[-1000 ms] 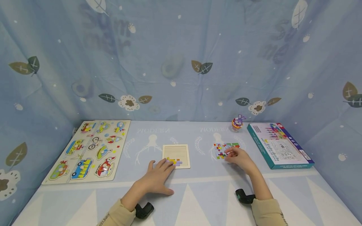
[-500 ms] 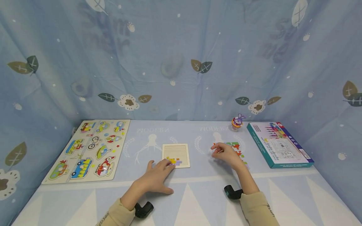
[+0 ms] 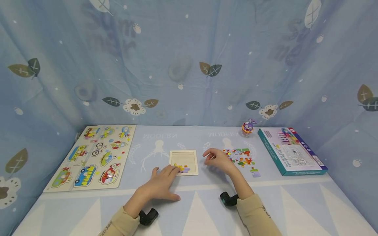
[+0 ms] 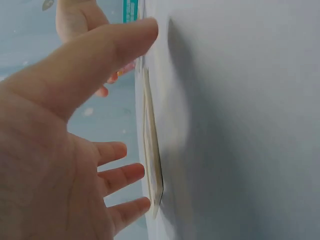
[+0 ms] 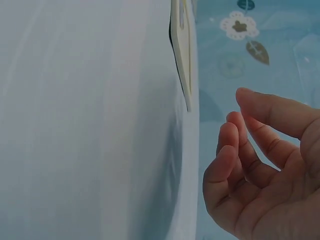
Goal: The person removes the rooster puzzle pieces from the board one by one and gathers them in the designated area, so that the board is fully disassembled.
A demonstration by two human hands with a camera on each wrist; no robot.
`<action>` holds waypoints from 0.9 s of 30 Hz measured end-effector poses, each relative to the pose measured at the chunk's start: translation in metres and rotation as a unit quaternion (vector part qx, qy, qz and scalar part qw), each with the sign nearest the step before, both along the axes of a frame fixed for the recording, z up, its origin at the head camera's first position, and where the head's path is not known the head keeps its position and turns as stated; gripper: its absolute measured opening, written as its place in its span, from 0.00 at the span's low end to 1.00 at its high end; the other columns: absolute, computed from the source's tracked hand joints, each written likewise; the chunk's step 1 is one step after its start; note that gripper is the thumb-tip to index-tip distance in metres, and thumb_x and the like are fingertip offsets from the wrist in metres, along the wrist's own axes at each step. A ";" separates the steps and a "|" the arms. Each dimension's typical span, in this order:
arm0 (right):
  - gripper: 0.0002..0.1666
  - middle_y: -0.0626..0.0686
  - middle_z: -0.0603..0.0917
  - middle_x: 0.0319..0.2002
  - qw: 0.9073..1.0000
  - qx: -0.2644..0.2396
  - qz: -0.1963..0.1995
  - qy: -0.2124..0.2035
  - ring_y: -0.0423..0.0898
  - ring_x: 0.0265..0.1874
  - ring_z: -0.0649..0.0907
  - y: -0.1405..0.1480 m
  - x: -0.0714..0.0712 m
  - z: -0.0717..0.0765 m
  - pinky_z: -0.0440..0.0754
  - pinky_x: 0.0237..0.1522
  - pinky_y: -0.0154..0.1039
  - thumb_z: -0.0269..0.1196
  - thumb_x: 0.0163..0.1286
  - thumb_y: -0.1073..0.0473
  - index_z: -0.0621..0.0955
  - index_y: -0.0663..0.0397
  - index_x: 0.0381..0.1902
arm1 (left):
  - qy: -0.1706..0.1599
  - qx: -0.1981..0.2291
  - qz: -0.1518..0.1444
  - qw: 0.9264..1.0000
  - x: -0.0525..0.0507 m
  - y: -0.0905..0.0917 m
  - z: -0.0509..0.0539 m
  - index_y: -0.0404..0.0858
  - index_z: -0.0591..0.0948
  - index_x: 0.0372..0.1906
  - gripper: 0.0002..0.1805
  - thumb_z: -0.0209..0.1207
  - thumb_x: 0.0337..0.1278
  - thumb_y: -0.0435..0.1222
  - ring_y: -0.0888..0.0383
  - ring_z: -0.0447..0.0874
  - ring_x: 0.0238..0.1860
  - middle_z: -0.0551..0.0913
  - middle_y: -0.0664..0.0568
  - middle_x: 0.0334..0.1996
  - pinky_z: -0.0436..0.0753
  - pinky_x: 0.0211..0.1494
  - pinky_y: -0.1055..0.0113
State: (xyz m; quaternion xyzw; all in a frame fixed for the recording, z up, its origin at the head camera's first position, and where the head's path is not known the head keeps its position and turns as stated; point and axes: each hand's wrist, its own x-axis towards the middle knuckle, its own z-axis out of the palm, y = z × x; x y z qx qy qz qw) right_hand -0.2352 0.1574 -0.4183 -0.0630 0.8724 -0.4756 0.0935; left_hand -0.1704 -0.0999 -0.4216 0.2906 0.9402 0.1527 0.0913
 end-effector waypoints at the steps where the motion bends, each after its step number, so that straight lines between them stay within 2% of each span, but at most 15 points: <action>1: 0.14 0.51 0.77 0.28 1.000 0.003 0.004 0.001 0.43 0.26 0.75 -0.005 0.000 0.000 0.72 0.27 0.34 0.66 0.54 0.68 0.80 0.60 0.40 | -0.005 -0.001 0.006 1.000 -0.001 -0.002 0.001 0.35 0.61 0.67 0.51 0.67 0.39 0.56 0.45 0.54 0.68 0.61 0.43 0.66 0.48 0.60 0.33; 7: 0.12 0.50 0.77 0.27 0.999 0.018 0.034 0.009 0.42 0.24 0.75 -0.029 0.001 -0.001 0.73 0.26 0.33 0.66 0.53 0.68 0.80 0.57 0.38 | -0.034 -0.020 0.035 0.999 -0.004 -0.010 0.007 0.36 0.62 0.68 0.48 0.64 0.43 0.56 0.39 0.49 0.69 0.56 0.41 0.69 0.46 0.61 0.32; 11: 0.12 0.48 0.77 0.27 0.996 0.070 0.060 0.017 0.42 0.27 0.75 -0.041 0.003 -0.002 0.73 0.29 0.35 0.68 0.52 0.67 0.81 0.55 0.36 | -0.050 -0.023 0.041 0.998 -0.004 -0.012 0.009 0.37 0.63 0.67 0.47 0.64 0.43 0.55 0.37 0.49 0.69 0.56 0.39 0.69 0.45 0.61 0.31; 16: 0.16 0.49 0.77 0.30 0.984 0.150 0.097 0.022 0.44 0.31 0.74 -0.055 0.005 -0.002 0.72 0.35 0.38 0.70 0.50 0.62 0.83 0.53 0.39 | -0.057 -0.030 0.047 0.997 -0.004 -0.014 0.008 0.38 0.63 0.67 0.46 0.64 0.43 0.55 0.36 0.49 0.69 0.56 0.38 0.69 0.46 0.61 0.31; 21: 0.15 0.48 0.75 0.29 0.973 0.196 0.114 0.043 0.44 0.30 0.72 -0.065 0.006 -0.002 0.72 0.34 0.38 0.73 0.48 0.60 0.83 0.52 0.36 | -0.056 -0.037 0.047 0.997 -0.004 -0.013 0.007 0.37 0.63 0.67 0.46 0.65 0.43 0.54 0.36 0.49 0.69 0.56 0.38 0.69 0.47 0.61 0.31; 24: 0.15 0.48 0.73 0.27 0.973 0.194 0.115 0.055 0.44 0.27 0.71 -0.068 0.004 -0.004 0.70 0.31 0.37 0.73 0.46 0.63 0.79 0.51 0.32 | -0.055 -0.040 0.047 0.997 -0.003 -0.012 0.006 0.37 0.64 0.67 0.46 0.65 0.43 0.54 0.36 0.49 0.68 0.56 0.37 0.69 0.47 0.61 0.31; 27: 0.14 0.46 0.74 0.25 0.976 0.174 0.115 0.059 0.43 0.26 0.72 -0.069 0.003 -0.006 0.70 0.29 0.35 0.72 0.48 0.64 0.76 0.50 0.28 | -0.053 -0.043 0.047 0.997 -0.003 -0.011 0.006 0.37 0.64 0.67 0.46 0.65 0.43 0.54 0.36 0.50 0.68 0.56 0.37 0.69 0.48 0.60 0.32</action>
